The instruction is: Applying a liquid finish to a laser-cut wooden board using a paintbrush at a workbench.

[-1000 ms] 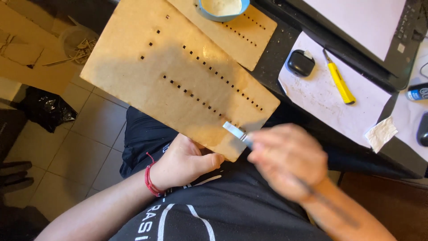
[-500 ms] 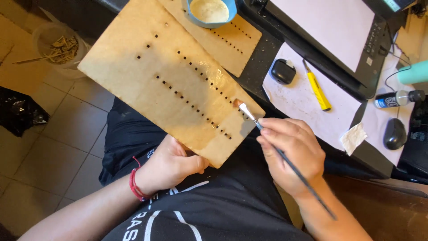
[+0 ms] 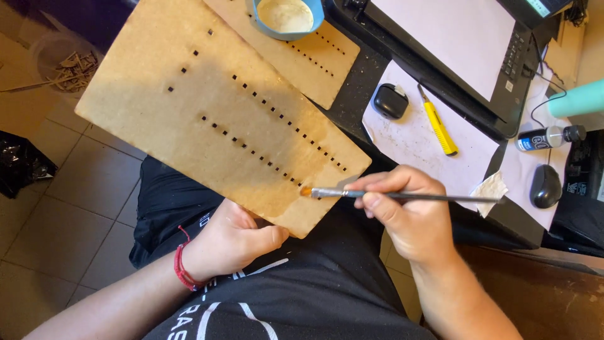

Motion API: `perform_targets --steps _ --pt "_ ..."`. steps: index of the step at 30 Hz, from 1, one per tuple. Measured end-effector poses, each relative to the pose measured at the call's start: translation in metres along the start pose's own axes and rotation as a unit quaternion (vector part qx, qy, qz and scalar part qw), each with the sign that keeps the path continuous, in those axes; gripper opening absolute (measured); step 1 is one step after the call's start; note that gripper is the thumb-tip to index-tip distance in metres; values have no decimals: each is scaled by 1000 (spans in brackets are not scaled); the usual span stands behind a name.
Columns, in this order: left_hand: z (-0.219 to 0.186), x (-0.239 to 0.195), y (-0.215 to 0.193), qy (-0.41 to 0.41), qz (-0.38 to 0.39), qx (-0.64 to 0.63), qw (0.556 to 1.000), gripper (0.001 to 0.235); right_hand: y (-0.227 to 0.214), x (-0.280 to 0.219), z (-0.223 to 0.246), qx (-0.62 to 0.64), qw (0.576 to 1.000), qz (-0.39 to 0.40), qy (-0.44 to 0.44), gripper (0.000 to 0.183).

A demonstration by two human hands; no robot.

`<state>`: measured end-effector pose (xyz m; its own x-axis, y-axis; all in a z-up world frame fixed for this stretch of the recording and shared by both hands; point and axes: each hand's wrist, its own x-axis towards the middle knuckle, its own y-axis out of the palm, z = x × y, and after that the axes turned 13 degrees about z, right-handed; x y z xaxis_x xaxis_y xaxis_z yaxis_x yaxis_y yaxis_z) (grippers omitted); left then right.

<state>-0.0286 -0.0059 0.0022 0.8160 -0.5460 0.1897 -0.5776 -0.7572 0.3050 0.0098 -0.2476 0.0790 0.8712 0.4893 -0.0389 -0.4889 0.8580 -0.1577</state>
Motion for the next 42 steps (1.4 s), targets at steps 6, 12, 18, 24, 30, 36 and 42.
perform_targets --steps 6,12,18,24,30,36,42 --pt "10 -1 0 -10 -15 -43 999 26 -2 7 21 -334 917 -92 -195 9" --pt "6 1 3 2 -22 -60 998 22 23 4 32 -378 891 45 -248 8" --pt "8 0 4 10 -10 -53 998 27 17 16 30 -422 865 19 -272 9" --pt "8 0 5 5 -15 1 1000 26 11 27 35 -403 878 -32 -255 9" --pt "6 -1 3 -29 -25 66 997 27 10 30 47 -436 860 2 -266 14" --pt "3 -2 4 -22 12 23 999 32 -11 37 78 -446 861 119 -213 12" --pt "2 -1 0 -23 53 -14 998 36 -11 47 83 -461 836 139 -263 10"
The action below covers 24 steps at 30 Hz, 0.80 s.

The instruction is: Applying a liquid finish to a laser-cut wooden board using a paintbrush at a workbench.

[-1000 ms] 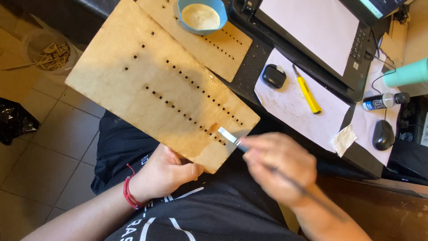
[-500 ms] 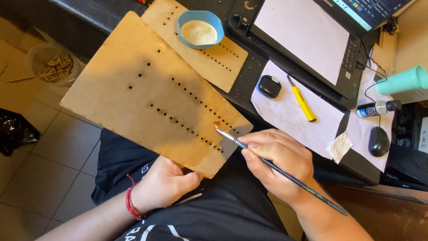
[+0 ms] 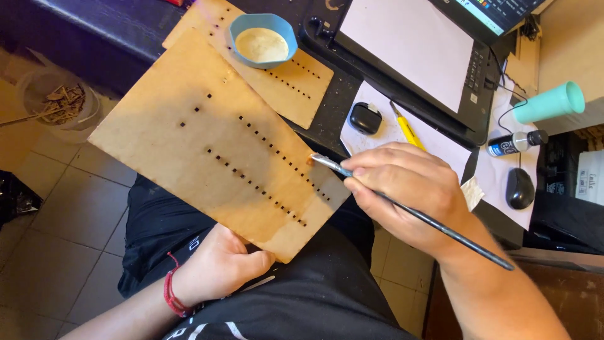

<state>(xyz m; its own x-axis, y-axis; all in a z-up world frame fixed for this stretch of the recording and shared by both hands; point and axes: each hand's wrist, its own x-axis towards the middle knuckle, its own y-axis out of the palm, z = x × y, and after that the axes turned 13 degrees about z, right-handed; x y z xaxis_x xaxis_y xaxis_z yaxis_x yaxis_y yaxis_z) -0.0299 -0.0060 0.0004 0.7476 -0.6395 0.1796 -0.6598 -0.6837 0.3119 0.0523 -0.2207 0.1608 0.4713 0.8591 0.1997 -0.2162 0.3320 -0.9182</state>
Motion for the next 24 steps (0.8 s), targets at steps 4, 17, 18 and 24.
perform_targets --steps 4,17,18,24 --pt "-3 1 -1 1 12 -19 1000 38 -10 -7 -3 21 999 50 -1 15" --pt "-6 6 -3 -30 67 -52 996 46 -30 9 -18 44 992 116 -40 14" --pt "-5 5 -3 -35 69 -52 996 47 -33 6 -18 63 985 155 -30 21" --pt "-11 8 -7 -17 81 -59 995 43 -29 -5 -17 97 985 145 7 18"
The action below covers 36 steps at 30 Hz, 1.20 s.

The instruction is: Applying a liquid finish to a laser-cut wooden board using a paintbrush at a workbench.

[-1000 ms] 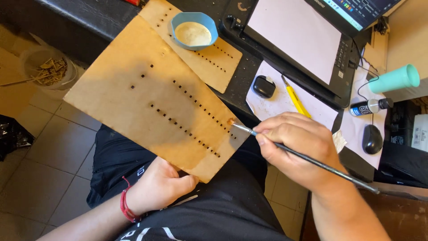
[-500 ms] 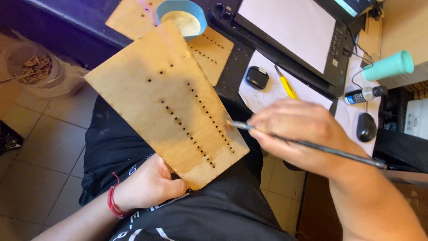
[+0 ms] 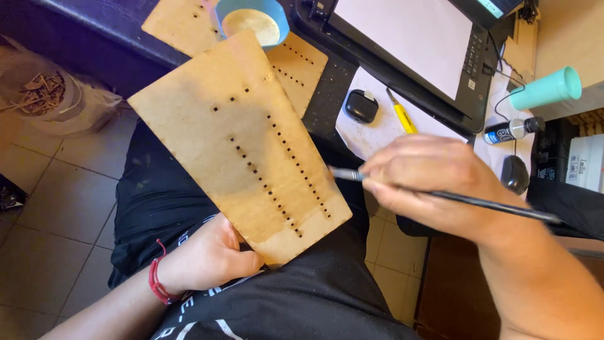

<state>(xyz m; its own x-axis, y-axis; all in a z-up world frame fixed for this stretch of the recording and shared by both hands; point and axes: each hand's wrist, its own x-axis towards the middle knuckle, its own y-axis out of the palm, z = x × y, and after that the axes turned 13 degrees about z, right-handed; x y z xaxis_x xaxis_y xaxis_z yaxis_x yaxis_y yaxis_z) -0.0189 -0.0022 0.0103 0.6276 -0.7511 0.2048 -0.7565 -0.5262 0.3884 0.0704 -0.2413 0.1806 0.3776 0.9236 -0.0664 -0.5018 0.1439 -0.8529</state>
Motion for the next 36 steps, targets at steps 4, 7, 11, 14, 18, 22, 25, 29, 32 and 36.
perform_targets --steps 4,7,11,14,18,22,25,29,32,36 --pt "9 -1 4 9 -19 36 999 41 49 -2 9 -67 992 -106 -24 15" --pt "8 -2 4 28 -33 49 998 41 86 -7 18 -52 991 -122 -26 14" --pt "12 -5 8 9 -54 66 996 39 107 -4 23 -121 951 -273 79 14" --pt "14 -2 6 24 -61 98 993 35 120 4 25 -135 944 -294 56 17" --pt "14 -3 9 -7 -88 81 993 44 114 6 19 -105 928 -334 127 11" --pt "13 1 10 36 -90 95 991 37 115 16 36 -37 963 -262 44 8" --pt "15 2 11 -5 -104 108 989 42 104 17 25 -83 937 -312 130 10" --pt "19 2 9 11 -114 85 990 39 112 19 30 -71 953 -283 80 14" --pt "14 3 10 3 -117 81 990 42 105 21 27 -76 948 -287 114 16" --pt "5 4 9 31 -115 113 986 36 126 22 50 11 980 -197 5 14"
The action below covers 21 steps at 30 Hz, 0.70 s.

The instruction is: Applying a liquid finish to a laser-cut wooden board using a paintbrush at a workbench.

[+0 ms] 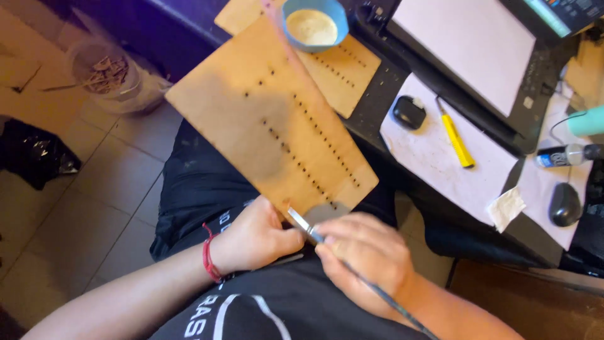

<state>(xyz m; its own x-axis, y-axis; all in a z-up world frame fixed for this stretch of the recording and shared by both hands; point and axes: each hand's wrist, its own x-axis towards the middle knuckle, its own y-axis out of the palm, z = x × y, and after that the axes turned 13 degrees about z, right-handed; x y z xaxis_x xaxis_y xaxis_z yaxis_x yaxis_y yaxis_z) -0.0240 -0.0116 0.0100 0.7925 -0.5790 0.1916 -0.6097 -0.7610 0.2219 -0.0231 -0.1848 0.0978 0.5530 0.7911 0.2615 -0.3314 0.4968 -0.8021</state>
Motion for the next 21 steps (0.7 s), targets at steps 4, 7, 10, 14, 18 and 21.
perform_targets --steps 4,7,10,14,18,21 --pt "12 -1 3 -2 -7 -66 998 34 -2 -7 -14 -64 997 -42 34 15" --pt "7 0 1 3 7 -24 1000 31 3 -10 -12 -66 996 -60 16 16" --pt "12 -1 3 -1 11 -46 999 22 6 -19 -11 25 999 -25 33 9" --pt "14 -2 4 13 4 -20 1000 25 7 -24 -11 -2 998 -39 54 9" --pt "24 -2 7 5 2 -50 999 31 0 -25 -15 -8 997 -41 59 8" --pt "19 -3 5 -18 4 -5 1000 34 5 -28 -16 -24 995 -69 64 12"
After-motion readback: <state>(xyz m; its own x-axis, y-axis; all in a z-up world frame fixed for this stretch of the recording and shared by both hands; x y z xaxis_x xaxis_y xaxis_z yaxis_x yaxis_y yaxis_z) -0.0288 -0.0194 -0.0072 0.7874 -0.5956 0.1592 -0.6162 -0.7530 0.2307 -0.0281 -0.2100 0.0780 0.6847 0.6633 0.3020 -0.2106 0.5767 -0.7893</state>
